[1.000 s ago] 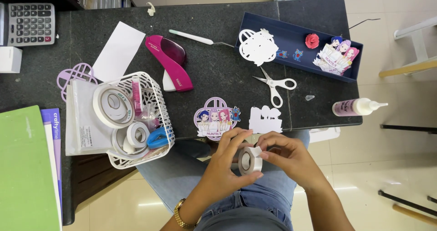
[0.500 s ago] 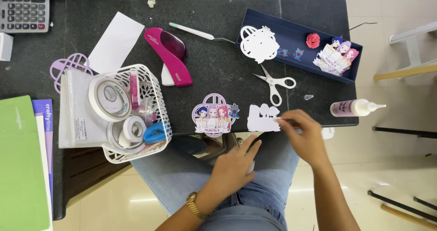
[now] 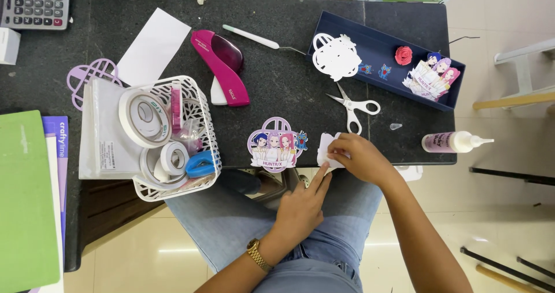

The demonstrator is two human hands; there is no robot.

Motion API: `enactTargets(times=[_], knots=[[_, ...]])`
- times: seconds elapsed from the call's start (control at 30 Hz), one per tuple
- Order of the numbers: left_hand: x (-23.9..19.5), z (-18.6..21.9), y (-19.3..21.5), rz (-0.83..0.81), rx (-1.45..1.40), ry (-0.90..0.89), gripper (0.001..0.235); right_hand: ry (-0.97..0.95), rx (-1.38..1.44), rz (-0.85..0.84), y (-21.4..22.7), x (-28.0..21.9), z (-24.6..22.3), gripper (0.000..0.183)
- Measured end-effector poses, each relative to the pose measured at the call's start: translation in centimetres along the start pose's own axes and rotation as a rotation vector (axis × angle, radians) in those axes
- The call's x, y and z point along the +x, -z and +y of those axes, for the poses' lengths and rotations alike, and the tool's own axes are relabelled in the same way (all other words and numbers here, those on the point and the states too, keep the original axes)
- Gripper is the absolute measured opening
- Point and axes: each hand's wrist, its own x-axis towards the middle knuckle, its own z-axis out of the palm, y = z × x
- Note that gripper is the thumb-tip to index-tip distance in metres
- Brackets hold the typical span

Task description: Assemble decorative paper cutouts using glue and scissors

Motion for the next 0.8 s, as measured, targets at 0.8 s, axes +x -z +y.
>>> enactTargets(times=[0.8], knots=[[0.3,-0.2,0.9,-0.036,-0.108,-0.013,0.084,-0.411,-0.078,-0.003,0.0,0.8,-2.1,0.043]])
